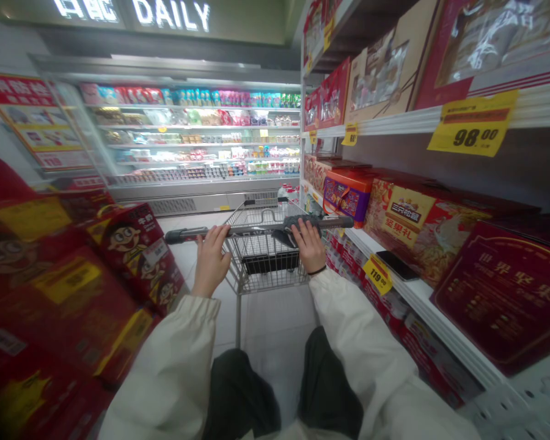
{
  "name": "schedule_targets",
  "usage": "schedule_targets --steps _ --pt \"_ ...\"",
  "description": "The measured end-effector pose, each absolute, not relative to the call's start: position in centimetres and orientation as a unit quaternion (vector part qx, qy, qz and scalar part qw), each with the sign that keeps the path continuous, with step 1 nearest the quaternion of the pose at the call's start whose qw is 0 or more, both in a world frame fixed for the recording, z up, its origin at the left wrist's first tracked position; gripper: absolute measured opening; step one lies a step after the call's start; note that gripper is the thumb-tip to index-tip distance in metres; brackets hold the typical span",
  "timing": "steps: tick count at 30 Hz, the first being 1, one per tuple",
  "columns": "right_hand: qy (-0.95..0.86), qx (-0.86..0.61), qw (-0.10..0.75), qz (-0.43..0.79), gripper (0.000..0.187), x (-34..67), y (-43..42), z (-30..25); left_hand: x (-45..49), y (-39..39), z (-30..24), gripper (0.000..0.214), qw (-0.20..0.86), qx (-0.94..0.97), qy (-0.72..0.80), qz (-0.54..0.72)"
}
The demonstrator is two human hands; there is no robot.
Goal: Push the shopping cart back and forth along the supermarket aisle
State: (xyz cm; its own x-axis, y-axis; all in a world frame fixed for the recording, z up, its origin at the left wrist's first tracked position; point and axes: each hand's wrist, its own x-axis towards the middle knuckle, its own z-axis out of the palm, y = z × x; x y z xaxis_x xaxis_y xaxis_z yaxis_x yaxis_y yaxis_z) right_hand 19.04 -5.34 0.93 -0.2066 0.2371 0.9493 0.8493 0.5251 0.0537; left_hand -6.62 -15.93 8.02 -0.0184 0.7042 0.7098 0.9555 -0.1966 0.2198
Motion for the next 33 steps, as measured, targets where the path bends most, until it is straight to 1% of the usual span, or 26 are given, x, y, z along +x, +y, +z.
schedule_targets --steps 8,13,17,19,22,26,30,33 --pt "-0.645 -0.407 0.524 -0.379 0.057 26.8 -3.6 1.4 -6.4 -15.5 7.9 0.068 0.172 -0.676 -0.608 -0.379" --pt "-0.605 -0.437 0.578 -0.33 0.056 27.6 -3.3 2.5 -5.5 -15.9 8.1 0.069 0.174 -0.682 -0.615 -0.356" --pt "-0.572 -0.473 0.603 -0.293 0.057 24.4 -3.3 2.9 -4.0 -16.1 8.1 0.072 0.181 -0.68 -0.617 -0.353" --pt "-0.591 -0.473 0.594 -0.271 0.059 22.0 -3.9 3.2 -2.9 -16.1 8.1 0.072 0.18 -0.676 -0.623 -0.349" --pt "-0.653 -0.451 0.556 -0.247 0.063 19.2 -5.2 3.7 -1.7 -16.4 8.4 0.069 0.175 -0.677 -0.631 -0.335" --pt "-0.705 -0.434 0.508 -0.238 0.068 19.8 -5.8 4.1 -2.9 -17.5 9.7 0.06 0.181 -0.699 -0.618 -0.311" --pt "-0.68 -0.466 0.519 -0.226 0.07 22.6 -4.2 4.0 -7.6 -18.6 10.9 0.053 0.208 -0.654 -0.643 -0.34" --pt "-0.667 -0.479 0.53 -0.212 0.07 23.0 -2.8 3.9 -10.7 -18.5 11.1 0.048 0.148 -0.68 -0.628 -0.348"
